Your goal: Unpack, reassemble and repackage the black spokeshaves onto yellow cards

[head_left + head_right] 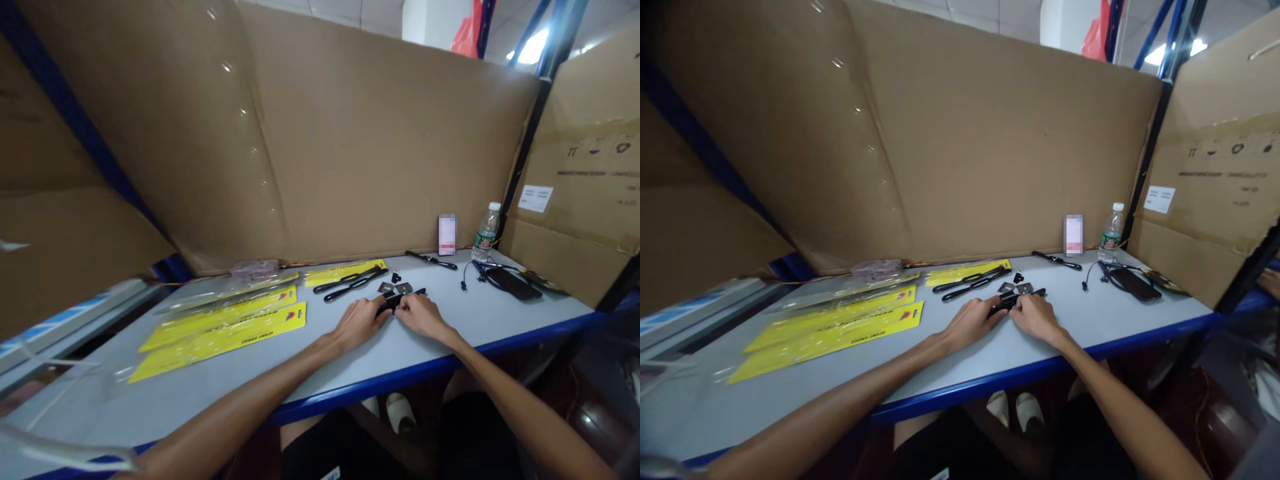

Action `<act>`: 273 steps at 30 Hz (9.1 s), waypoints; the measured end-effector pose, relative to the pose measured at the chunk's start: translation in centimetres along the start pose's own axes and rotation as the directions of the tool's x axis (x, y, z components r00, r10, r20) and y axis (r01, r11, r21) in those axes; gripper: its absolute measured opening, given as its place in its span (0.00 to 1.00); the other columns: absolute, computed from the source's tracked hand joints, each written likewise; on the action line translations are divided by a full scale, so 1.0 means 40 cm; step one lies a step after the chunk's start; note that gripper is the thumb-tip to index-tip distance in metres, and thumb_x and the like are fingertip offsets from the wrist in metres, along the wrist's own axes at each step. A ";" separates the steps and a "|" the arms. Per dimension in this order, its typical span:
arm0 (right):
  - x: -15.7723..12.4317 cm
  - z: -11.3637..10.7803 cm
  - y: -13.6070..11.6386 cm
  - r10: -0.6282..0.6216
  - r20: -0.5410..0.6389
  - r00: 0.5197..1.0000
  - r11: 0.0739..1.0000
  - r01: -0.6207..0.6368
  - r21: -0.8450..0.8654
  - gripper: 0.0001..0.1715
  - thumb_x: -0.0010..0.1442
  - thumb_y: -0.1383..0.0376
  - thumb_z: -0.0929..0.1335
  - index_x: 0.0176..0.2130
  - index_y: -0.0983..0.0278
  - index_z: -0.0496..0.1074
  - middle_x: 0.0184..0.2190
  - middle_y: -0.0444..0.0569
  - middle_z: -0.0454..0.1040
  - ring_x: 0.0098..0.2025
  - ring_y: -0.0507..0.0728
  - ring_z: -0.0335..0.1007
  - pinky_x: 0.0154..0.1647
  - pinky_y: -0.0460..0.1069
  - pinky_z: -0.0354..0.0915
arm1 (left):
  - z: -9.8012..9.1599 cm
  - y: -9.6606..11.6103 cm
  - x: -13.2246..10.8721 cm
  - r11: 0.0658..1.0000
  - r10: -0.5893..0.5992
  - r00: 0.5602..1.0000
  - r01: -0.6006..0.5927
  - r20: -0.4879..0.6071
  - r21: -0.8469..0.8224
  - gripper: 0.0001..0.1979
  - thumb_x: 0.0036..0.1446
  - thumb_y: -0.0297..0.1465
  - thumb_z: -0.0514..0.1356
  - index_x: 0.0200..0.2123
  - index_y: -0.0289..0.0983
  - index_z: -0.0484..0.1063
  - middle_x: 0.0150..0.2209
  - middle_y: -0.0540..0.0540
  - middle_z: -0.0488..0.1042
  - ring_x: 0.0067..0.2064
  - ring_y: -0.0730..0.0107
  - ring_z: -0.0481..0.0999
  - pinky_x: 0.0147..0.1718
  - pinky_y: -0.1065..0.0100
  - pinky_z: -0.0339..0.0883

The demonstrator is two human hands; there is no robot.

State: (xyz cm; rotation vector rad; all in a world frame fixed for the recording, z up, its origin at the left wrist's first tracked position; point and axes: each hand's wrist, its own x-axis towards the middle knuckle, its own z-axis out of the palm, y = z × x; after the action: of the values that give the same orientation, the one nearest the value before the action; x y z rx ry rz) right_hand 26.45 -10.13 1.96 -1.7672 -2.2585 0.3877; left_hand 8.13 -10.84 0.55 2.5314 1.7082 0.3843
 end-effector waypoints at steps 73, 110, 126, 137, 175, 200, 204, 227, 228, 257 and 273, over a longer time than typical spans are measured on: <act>-0.039 0.042 0.043 -0.140 -0.393 0.909 0.969 0.208 0.135 0.19 0.61 0.74 0.64 0.47 0.64 0.79 0.43 0.54 0.79 0.43 0.61 0.75 0.46 0.52 0.66 | -0.027 0.021 -0.003 0.993 -0.080 0.995 0.075 0.060 0.093 0.18 0.72 0.39 0.50 0.51 0.38 0.75 0.40 0.38 0.82 0.44 0.50 0.81 0.39 0.63 0.66; -0.057 0.032 0.030 -0.158 -0.336 0.928 0.981 0.186 0.053 0.22 0.67 0.72 0.61 0.55 0.59 0.75 0.51 0.50 0.79 0.49 0.60 0.76 0.48 0.50 0.65 | -0.024 0.023 -0.001 0.992 -0.093 0.993 0.087 0.068 0.094 0.18 0.73 0.39 0.49 0.52 0.39 0.74 0.42 0.37 0.82 0.45 0.51 0.82 0.40 0.62 0.67; -0.006 0.054 -0.007 -0.002 -0.322 0.947 0.998 0.021 0.056 0.09 0.69 0.59 0.66 0.43 0.60 0.75 0.39 0.51 0.83 0.41 0.60 0.80 0.36 0.49 0.61 | -0.019 0.015 0.004 0.993 -0.062 0.996 0.055 0.061 0.109 0.16 0.73 0.37 0.50 0.51 0.38 0.75 0.42 0.36 0.82 0.47 0.50 0.82 0.38 0.63 0.66; -0.023 0.054 -0.005 -0.129 -0.353 0.927 0.980 0.175 0.099 0.15 0.64 0.70 0.67 0.51 0.61 0.71 0.48 0.51 0.79 0.47 0.59 0.76 0.43 0.49 0.62 | -0.016 0.014 0.008 0.994 -0.073 0.997 0.070 0.037 0.080 0.16 0.73 0.38 0.49 0.49 0.39 0.75 0.41 0.37 0.82 0.46 0.52 0.83 0.39 0.63 0.67; 0.015 0.063 0.012 0.001 -0.364 0.931 0.959 0.102 0.264 0.19 0.55 0.76 0.70 0.46 0.60 0.72 0.40 0.45 0.80 0.42 0.56 0.75 0.38 0.47 0.59 | -0.006 0.010 0.012 0.989 -0.050 0.998 0.045 0.034 0.144 0.16 0.73 0.35 0.47 0.54 0.36 0.70 0.41 0.35 0.81 0.44 0.47 0.83 0.40 0.59 0.69; 0.012 0.067 0.011 -0.094 -0.383 0.919 0.955 0.192 0.226 0.10 0.60 0.72 0.71 0.40 0.58 0.75 0.32 0.44 0.80 0.37 0.56 0.76 0.35 0.47 0.57 | 0.006 0.025 0.007 0.977 -0.078 0.997 0.078 -0.009 0.201 0.18 0.72 0.41 0.56 0.55 0.35 0.71 0.42 0.45 0.78 0.41 0.64 0.80 0.46 0.55 0.75; 0.012 0.067 0.013 -0.122 -0.396 0.910 0.947 0.227 0.229 0.11 0.59 0.74 0.71 0.38 0.58 0.75 0.31 0.42 0.79 0.36 0.55 0.75 0.36 0.46 0.58 | 0.008 0.021 0.009 0.980 -0.081 0.997 0.083 -0.021 0.182 0.17 0.73 0.40 0.54 0.54 0.34 0.72 0.40 0.45 0.78 0.40 0.65 0.80 0.45 0.56 0.75; 0.029 0.063 0.036 0.016 -0.403 0.915 0.949 0.113 0.295 0.11 0.66 0.59 0.66 0.32 0.58 0.72 0.28 0.45 0.78 0.32 0.58 0.74 0.35 0.49 0.61 | 0.005 0.020 0.018 0.994 -0.095 0.995 0.096 -0.023 0.044 0.18 0.70 0.41 0.59 0.55 0.35 0.72 0.47 0.43 0.77 0.45 0.62 0.79 0.48 0.53 0.75; 0.030 0.063 0.036 0.003 -0.393 0.919 0.949 0.122 0.292 0.10 0.65 0.60 0.67 0.31 0.58 0.72 0.27 0.44 0.78 0.31 0.57 0.74 0.34 0.49 0.61 | 0.006 0.021 0.019 0.995 -0.095 0.995 0.096 -0.025 0.038 0.18 0.70 0.41 0.59 0.55 0.35 0.72 0.48 0.43 0.77 0.46 0.62 0.79 0.48 0.53 0.76; 0.023 0.054 0.022 -0.139 -0.358 0.924 0.968 0.202 0.147 0.06 0.61 0.69 0.69 0.35 0.58 0.75 0.30 0.43 0.80 0.35 0.56 0.75 0.37 0.47 0.61 | -0.008 0.012 0.024 0.990 -0.139 0.990 0.139 -0.031 -0.011 0.17 0.69 0.39 0.61 0.55 0.35 0.72 0.52 0.42 0.76 0.48 0.60 0.78 0.48 0.54 0.76; 0.079 0.011 0.076 0.028 -0.416 0.909 0.999 -0.039 -0.016 0.12 0.70 0.61 0.68 0.51 0.60 0.75 0.42 0.47 0.80 0.44 0.57 0.77 0.43 0.52 0.70 | -0.062 -0.163 0.062 0.962 -0.226 0.967 0.241 -0.117 0.131 0.18 0.68 0.39 0.62 0.56 0.36 0.71 0.54 0.41 0.75 0.50 0.59 0.78 0.49 0.53 0.76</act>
State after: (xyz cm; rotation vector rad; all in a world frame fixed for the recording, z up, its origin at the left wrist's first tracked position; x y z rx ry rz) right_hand 28.29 -6.38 0.57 -1.7061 -1.9384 -0.0166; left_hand 2.54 -6.26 2.12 2.3990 2.1175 0.3911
